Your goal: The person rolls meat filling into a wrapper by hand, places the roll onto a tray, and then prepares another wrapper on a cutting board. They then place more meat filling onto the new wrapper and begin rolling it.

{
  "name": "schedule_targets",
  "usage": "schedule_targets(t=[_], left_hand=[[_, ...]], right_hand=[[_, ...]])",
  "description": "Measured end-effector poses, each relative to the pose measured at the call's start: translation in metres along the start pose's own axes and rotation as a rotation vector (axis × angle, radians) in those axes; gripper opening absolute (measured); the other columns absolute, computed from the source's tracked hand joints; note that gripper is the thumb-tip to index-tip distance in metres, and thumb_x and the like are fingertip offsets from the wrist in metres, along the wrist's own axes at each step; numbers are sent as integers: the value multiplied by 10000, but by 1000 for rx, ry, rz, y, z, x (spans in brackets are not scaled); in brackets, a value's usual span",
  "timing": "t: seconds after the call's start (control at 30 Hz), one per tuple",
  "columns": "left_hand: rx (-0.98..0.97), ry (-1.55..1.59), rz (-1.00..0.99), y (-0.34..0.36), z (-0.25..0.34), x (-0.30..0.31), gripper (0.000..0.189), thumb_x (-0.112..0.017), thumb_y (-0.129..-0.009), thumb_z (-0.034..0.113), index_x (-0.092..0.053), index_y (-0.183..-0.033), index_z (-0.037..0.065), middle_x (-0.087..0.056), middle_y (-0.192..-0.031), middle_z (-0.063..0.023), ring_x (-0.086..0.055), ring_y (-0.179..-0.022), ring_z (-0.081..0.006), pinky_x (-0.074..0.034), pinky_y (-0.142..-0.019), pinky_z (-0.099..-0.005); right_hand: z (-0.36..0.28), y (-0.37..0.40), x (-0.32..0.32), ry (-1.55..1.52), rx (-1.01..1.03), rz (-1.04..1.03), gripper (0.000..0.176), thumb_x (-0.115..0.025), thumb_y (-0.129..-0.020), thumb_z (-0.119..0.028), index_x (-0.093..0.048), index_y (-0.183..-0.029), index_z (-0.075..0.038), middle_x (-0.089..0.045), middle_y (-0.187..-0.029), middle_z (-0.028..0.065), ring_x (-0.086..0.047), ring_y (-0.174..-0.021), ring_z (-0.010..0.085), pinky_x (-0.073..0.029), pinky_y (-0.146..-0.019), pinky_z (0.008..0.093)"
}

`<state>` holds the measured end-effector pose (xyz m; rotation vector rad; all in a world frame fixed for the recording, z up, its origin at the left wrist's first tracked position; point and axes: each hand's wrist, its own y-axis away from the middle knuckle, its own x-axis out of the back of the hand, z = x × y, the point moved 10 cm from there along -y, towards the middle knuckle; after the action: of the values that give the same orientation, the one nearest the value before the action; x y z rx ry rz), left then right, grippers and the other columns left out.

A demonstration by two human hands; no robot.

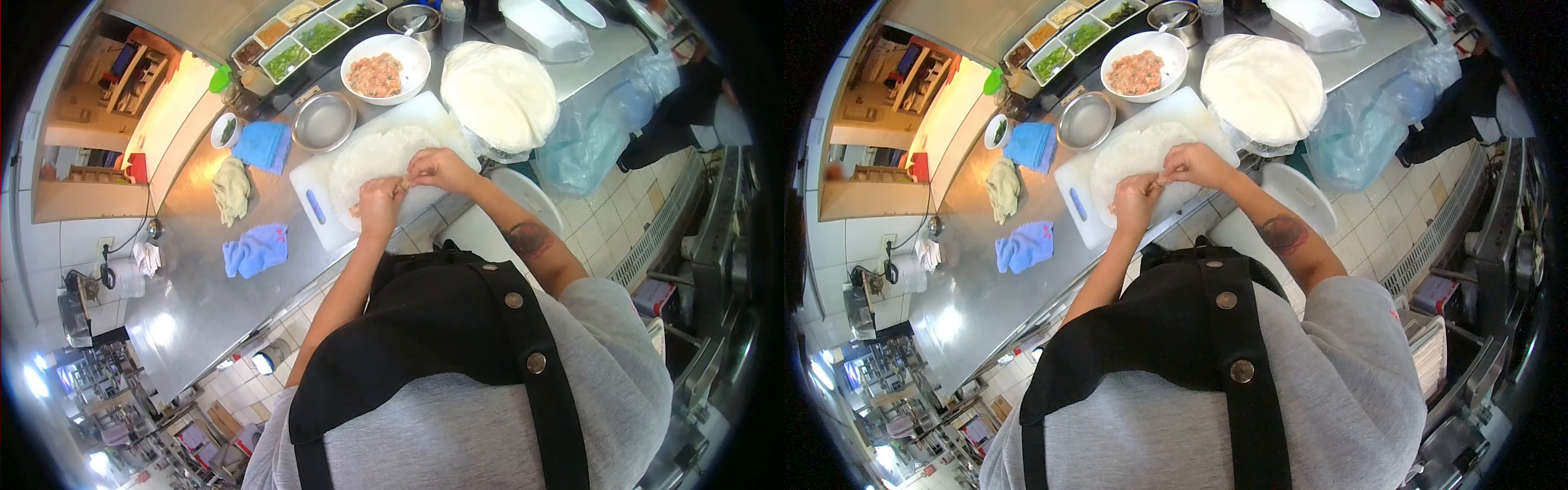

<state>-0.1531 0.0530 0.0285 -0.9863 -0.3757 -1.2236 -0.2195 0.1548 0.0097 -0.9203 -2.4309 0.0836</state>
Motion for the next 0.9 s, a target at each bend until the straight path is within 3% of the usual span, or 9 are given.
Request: schedule_targets(t=[0.23, 0.43, 0.57, 0.67, 0.77, 0.83, 0.9], left_hand=[[-6, -39, -57, -9, 14, -13, 216, -759, -644, 49, -706, -852, 27, -665, -763, -132, -627, -751, -320, -475, -735, -419], [-28, -15, -43, -12, 14, -21, 225, -766, -643, 61, -706, -856, 28, -670, -783, -136, -625, -761, -333, -480, -733, -424], [-4, -15, -92, -17, 15, -27, 215, -759, -666, 65, -708, -871, 23, -676, -808, -141, -628, -772, -338, -488, -724, -418], [-16, 26, -92, -21, 20, -28, 188, -744, -690, 60, -709, -870, 19, -675, -815, -150, -629, -776, -339, -492, -732, -420], [-7, 30, -84, -22, 19, -31, 173, -733, -704, 57, -710, -871, 19, -679, -832, -156, -638, -803, -334, -498, -745, -413], [9, 20, -102, -25, 21, -33, 181, -734, -700, 50, -709, -876, 16, -683, -850, -159, -644, -812, -333, -504, -747, -409], [27, 11, -120, -24, 20, -35, 190, -735, -695, 42, -708, -881, 13, -687, -868, -162, -651, -820, -332, -509, -749, -405]], right_hand=[[2, 3, 10, -84, -104, 24, 114, -750, -741, -38, -667, -819, -27, -671, -905, 78, -647, -817, 215, -514, -730, 312], [0, 9, 25, 104, -35, 104, 78, -721, -742, -51, -679, -808, -49, -663, -834, 102, -652, -774, 262, -515, -716, 334], [7, 15, 29, 42, -32, 178, 58, -715, -740, -46, -679, -785, -50, -661, -807, 99, -647, -756, 267, -514, -715, 333], [13, 13, 29, 97, -36, 109, 164, -740, -713, -49, -675, -864, -44, -663, -831, 102, -649, -784, 275, -511, -739, 326], [19, 15, 26, -153, -83, 29, 322, -777, -676, -65, -653, -972, -38, -653, -909, 104, -634, -862, 277, -504, -784, 321], [12, 17, 31, -28, -99, 40, 477, -802, -649, -79, -624, -1089, -36, -628, -979, 105, -607, -935, 272, -495, -826, 329], [4, 16, 30, 96, -27, 75, 462, -796, -656, -74, -637, -1089, -41, -621, -987, 101, -601, -945, 267, -495, -828, 337]])
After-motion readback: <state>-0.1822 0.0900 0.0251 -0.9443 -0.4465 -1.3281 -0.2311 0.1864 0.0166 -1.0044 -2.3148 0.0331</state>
